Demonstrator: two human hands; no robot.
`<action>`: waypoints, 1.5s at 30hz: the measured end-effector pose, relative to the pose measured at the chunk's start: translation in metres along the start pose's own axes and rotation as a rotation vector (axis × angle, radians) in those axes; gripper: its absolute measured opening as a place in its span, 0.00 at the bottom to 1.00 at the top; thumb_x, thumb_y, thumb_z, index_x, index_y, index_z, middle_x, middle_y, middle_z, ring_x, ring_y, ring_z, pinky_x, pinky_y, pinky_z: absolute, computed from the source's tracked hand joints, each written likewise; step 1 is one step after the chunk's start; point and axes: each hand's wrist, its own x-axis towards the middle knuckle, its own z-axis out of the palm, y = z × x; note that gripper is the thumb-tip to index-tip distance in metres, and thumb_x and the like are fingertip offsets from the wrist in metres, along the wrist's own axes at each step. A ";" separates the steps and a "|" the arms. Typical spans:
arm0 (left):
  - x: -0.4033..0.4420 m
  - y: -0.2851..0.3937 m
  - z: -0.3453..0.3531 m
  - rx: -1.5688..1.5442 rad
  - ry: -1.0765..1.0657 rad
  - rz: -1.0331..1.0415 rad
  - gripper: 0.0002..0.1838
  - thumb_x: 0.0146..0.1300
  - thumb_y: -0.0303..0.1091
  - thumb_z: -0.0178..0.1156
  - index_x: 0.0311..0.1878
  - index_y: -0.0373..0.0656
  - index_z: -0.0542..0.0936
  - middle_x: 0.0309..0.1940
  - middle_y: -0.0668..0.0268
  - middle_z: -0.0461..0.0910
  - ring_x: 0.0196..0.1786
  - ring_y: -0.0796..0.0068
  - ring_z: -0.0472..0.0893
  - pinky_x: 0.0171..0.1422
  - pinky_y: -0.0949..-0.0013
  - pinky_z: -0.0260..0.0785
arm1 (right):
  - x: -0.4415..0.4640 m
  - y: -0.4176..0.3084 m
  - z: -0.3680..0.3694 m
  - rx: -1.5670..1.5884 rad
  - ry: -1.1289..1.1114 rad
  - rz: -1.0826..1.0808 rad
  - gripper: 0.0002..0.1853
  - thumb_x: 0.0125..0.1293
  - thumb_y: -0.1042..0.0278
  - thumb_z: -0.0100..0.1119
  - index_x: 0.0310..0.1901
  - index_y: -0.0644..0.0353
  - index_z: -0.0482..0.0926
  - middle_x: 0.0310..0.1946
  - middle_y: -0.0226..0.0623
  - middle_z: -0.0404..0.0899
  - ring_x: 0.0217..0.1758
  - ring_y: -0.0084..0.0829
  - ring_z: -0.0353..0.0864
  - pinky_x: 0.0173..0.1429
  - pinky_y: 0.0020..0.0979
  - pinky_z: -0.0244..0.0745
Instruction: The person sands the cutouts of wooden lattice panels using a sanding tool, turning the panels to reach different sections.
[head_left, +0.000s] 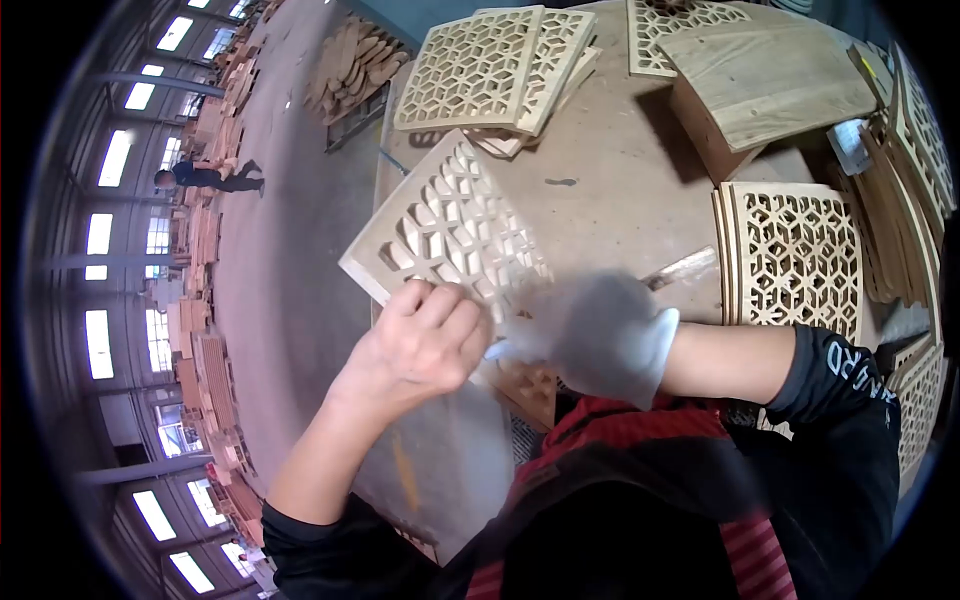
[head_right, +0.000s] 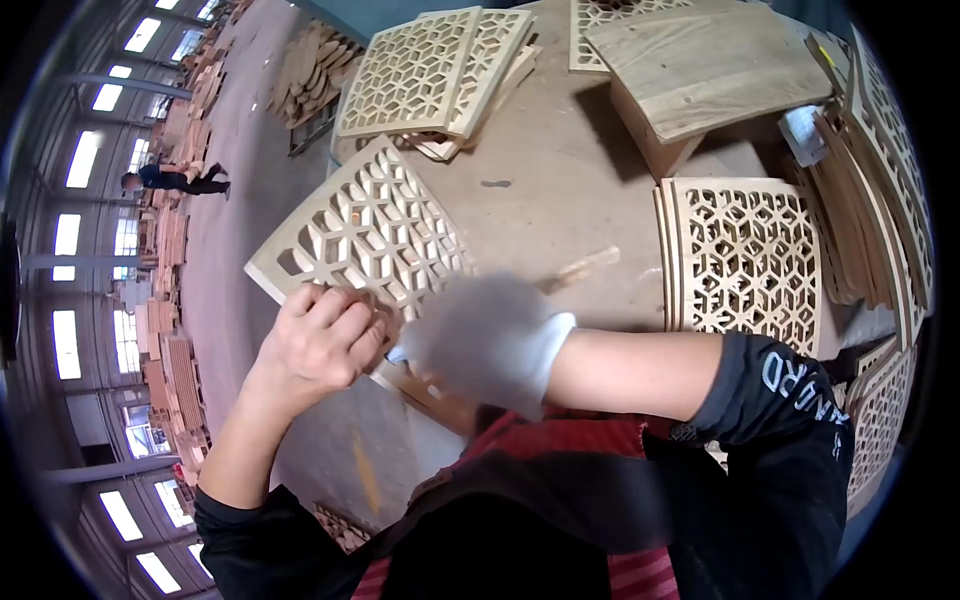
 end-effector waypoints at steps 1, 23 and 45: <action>0.000 0.002 -0.001 -0.018 0.015 -0.012 0.08 0.42 0.30 0.59 0.29 0.42 0.79 0.27 0.70 0.72 0.36 0.73 0.74 0.37 0.72 0.65 | 0.000 0.004 -0.002 0.023 -0.052 -0.031 0.09 0.55 0.61 0.60 0.29 0.57 0.82 0.28 0.37 0.82 0.34 0.38 0.82 0.35 0.38 0.77; -0.007 0.035 0.001 0.188 -0.150 0.219 0.03 0.52 0.32 0.56 0.28 0.46 0.77 0.28 0.70 0.74 0.35 0.76 0.75 0.42 0.75 0.69 | -0.006 -0.013 -0.001 -0.056 -0.196 -0.057 0.07 0.54 0.61 0.58 0.33 0.51 0.77 0.24 0.34 0.78 0.24 0.38 0.81 0.25 0.39 0.74; -0.011 -0.009 0.020 -0.276 0.146 0.080 0.07 0.45 0.35 0.58 0.16 0.50 0.71 0.22 0.72 0.68 0.31 0.73 0.69 0.32 0.72 0.62 | 0.003 -0.023 0.027 -0.286 0.145 -0.123 0.05 0.49 0.66 0.60 0.23 0.53 0.74 0.17 0.32 0.70 0.17 0.33 0.76 0.18 0.33 0.70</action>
